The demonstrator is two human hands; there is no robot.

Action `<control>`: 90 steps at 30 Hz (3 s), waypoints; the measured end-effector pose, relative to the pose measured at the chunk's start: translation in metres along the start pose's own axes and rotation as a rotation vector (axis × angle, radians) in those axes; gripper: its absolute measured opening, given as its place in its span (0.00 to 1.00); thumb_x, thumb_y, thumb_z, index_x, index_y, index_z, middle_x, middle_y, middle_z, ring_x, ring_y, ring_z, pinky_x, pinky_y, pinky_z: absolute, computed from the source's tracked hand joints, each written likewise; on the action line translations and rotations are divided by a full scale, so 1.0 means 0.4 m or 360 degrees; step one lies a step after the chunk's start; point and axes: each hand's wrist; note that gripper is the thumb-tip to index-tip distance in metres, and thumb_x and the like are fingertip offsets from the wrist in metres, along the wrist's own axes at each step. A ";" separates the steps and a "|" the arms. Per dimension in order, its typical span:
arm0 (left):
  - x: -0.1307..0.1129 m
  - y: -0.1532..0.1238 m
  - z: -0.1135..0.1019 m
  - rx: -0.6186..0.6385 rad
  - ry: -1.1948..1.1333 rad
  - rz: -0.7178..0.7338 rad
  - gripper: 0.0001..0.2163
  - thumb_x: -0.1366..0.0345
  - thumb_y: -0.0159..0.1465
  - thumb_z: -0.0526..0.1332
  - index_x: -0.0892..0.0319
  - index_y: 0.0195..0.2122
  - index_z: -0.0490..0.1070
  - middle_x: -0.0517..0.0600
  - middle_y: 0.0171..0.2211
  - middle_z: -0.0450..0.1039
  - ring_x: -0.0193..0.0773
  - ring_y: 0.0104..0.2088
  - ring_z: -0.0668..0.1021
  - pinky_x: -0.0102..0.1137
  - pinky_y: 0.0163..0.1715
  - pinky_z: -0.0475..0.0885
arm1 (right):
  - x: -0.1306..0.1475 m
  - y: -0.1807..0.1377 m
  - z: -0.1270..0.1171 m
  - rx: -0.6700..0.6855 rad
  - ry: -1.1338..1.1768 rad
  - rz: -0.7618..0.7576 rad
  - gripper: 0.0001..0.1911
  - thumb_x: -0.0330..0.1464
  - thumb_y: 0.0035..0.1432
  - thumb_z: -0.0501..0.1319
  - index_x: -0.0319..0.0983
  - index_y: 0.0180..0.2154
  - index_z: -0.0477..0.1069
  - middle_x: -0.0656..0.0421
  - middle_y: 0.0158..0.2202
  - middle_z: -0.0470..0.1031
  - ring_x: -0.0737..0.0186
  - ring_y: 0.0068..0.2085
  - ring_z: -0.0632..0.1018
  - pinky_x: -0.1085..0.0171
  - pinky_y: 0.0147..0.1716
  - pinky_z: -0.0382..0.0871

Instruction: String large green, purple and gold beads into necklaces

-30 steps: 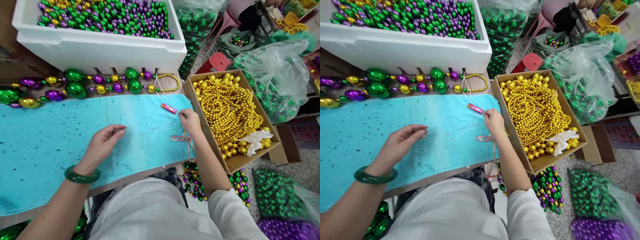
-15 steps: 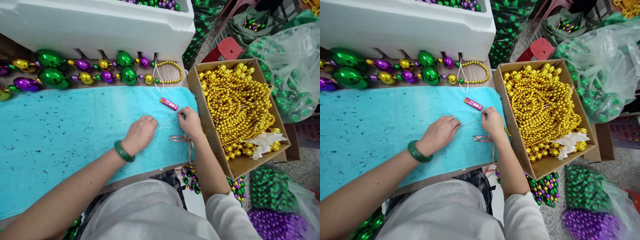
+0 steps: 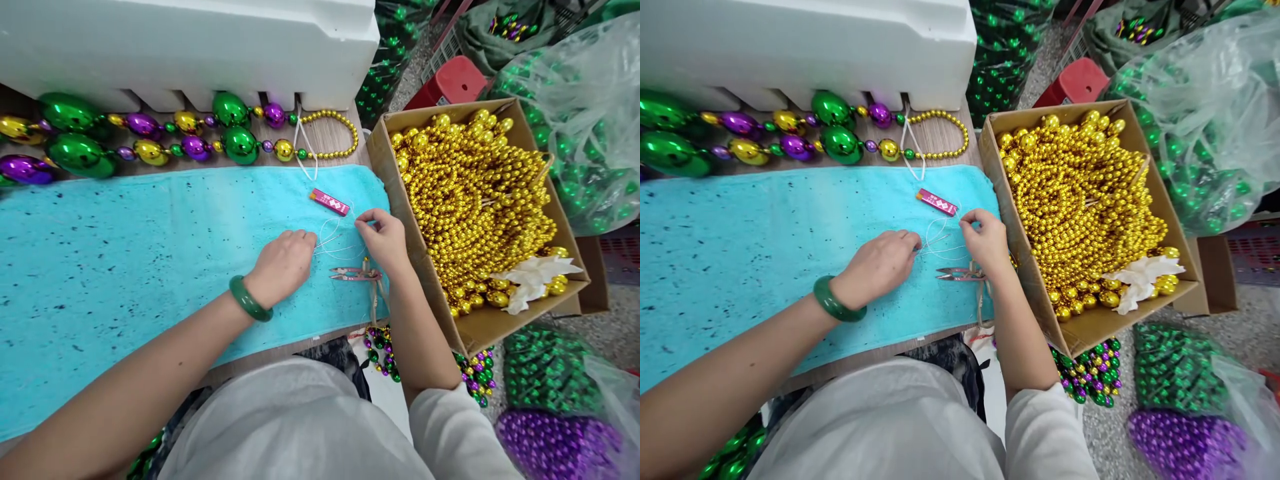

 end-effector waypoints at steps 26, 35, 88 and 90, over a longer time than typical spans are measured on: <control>0.105 -0.208 -0.095 -0.0563 -0.1797 -0.0506 0.20 0.54 0.60 0.60 0.60 0.49 0.75 0.48 0.25 0.74 0.35 0.26 0.76 0.28 0.24 0.71 | 0.267 -0.135 -0.024 0.0055 0.1286 -0.0002 0.05 0.33 0.50 0.67 0.40 0.27 0.73 0.66 0.17 0.65 0.74 0.18 0.62 0.70 0.16 0.54; 0.089 -0.249 -0.066 -0.0559 -0.2044 -0.0459 0.18 0.57 0.60 0.61 0.61 0.49 0.75 0.50 0.31 0.77 0.32 0.25 0.76 0.25 0.23 0.71 | 0.339 -0.163 0.107 0.0457 0.1618 0.0388 0.09 0.35 0.41 0.68 0.38 0.23 0.71 0.56 0.34 0.77 0.59 0.37 0.78 0.65 0.27 0.73; 0.062 -0.263 -0.005 -0.1023 -0.1064 -0.0339 0.12 0.66 0.66 0.56 0.55 0.47 0.75 0.49 0.42 0.80 0.34 0.36 0.80 0.30 0.42 0.76 | 0.328 -0.176 0.151 0.0415 0.1872 0.0576 0.08 0.31 0.39 0.68 0.37 0.21 0.69 0.60 0.29 0.74 0.64 0.31 0.78 0.64 0.34 0.74; 0.060 -0.262 -0.006 -0.1021 -0.1038 -0.0340 0.12 0.65 0.66 0.55 0.55 0.47 0.75 0.49 0.43 0.80 0.35 0.37 0.80 0.30 0.42 0.76 | 0.327 -0.175 0.152 0.0399 0.1844 0.0564 0.09 0.32 0.39 0.70 0.37 0.22 0.71 0.60 0.29 0.75 0.64 0.31 0.78 0.64 0.33 0.75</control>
Point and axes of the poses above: each hand's wrist, its own y-axis towards the middle knuckle, its own z-axis out of the palm, x = y × z
